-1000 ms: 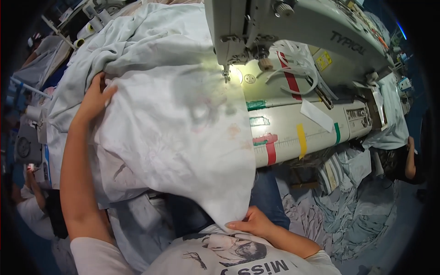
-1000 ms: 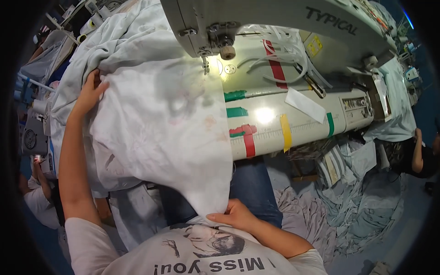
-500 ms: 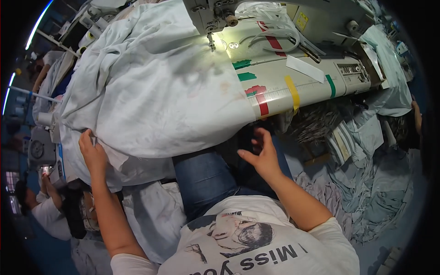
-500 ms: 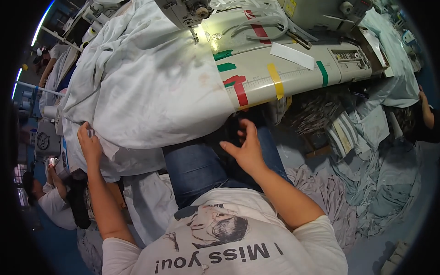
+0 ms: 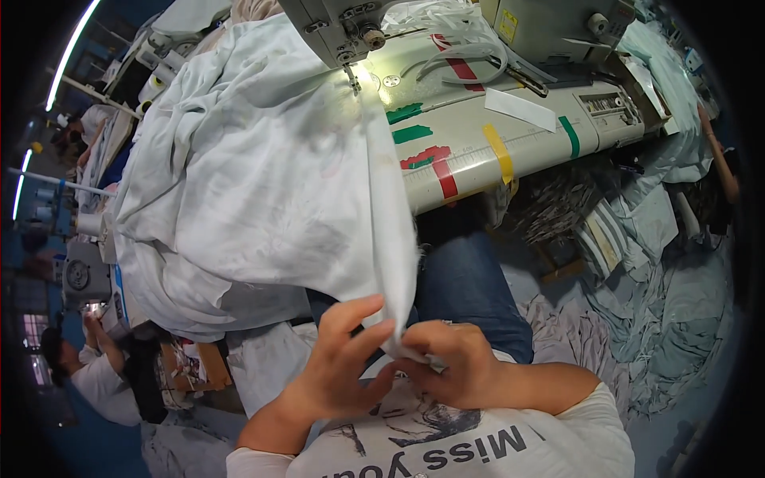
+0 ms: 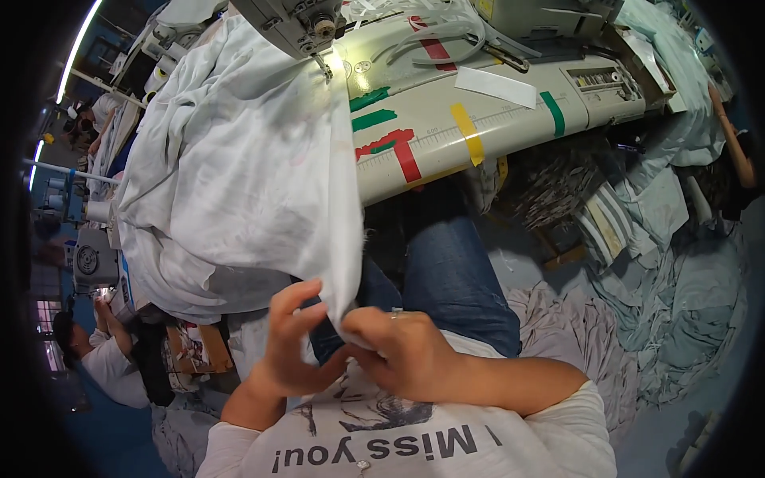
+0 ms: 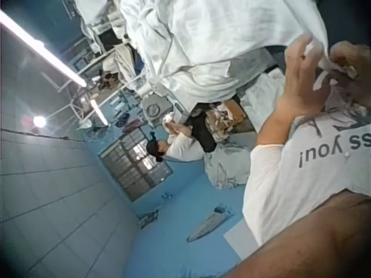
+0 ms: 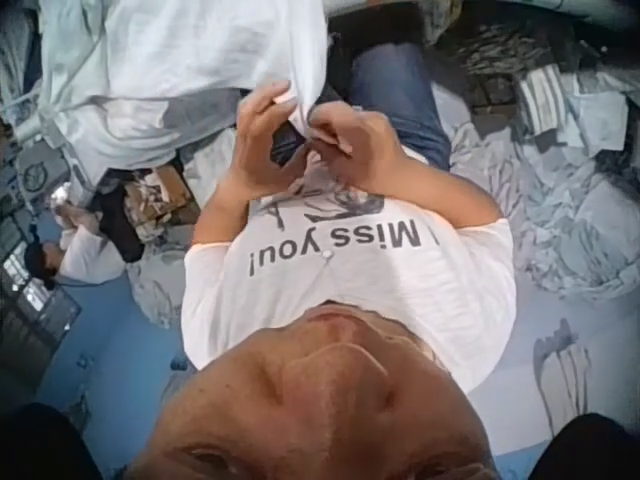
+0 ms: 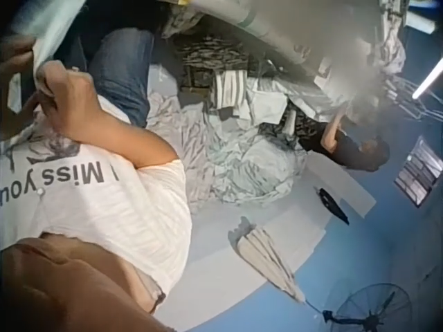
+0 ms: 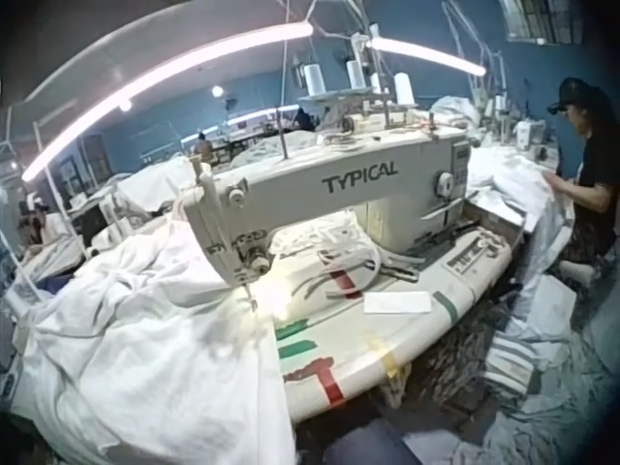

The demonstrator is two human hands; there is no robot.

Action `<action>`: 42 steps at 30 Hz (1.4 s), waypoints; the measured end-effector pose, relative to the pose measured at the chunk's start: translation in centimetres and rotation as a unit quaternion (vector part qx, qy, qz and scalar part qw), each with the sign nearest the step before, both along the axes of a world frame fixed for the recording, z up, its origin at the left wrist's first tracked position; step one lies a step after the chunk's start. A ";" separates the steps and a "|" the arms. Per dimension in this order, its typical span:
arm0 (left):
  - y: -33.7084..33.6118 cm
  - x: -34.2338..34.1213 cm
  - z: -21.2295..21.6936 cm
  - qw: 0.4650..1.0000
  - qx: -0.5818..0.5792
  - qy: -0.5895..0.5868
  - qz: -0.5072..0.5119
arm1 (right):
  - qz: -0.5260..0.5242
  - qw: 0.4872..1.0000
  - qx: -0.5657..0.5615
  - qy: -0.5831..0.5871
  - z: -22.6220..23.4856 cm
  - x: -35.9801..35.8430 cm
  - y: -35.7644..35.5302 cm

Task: Sewing white fabric using an industrial sewing machine.

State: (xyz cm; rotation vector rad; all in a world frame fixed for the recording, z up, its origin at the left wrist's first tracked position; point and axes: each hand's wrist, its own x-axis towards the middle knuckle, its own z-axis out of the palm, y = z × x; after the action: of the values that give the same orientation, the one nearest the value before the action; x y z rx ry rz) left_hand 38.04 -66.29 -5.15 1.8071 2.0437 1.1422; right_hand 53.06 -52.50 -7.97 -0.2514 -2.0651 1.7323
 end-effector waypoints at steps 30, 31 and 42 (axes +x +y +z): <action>-0.2 -5.0 -6.6 0.895 -0.012 -0.289 0.341 | 0.051 0.955 0.264 0.127 -4.9 -8.0 -3.9; -0.5 -4.9 -6.7 0.895 -0.038 -0.261 0.361 | 0.047 0.955 0.263 0.131 -4.9 -8.1 -3.6; -5.4 -5.4 -7.1 0.794 0.110 -0.492 0.340 | -0.021 0.911 0.409 0.052 -4.3 -10.7 -1.8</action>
State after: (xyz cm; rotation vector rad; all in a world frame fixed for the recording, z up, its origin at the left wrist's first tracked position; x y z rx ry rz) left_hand 32.60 -71.65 -12.25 0.1954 1.8463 1.9749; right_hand 42.40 -54.30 -12.25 0.0605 -2.4633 0.7077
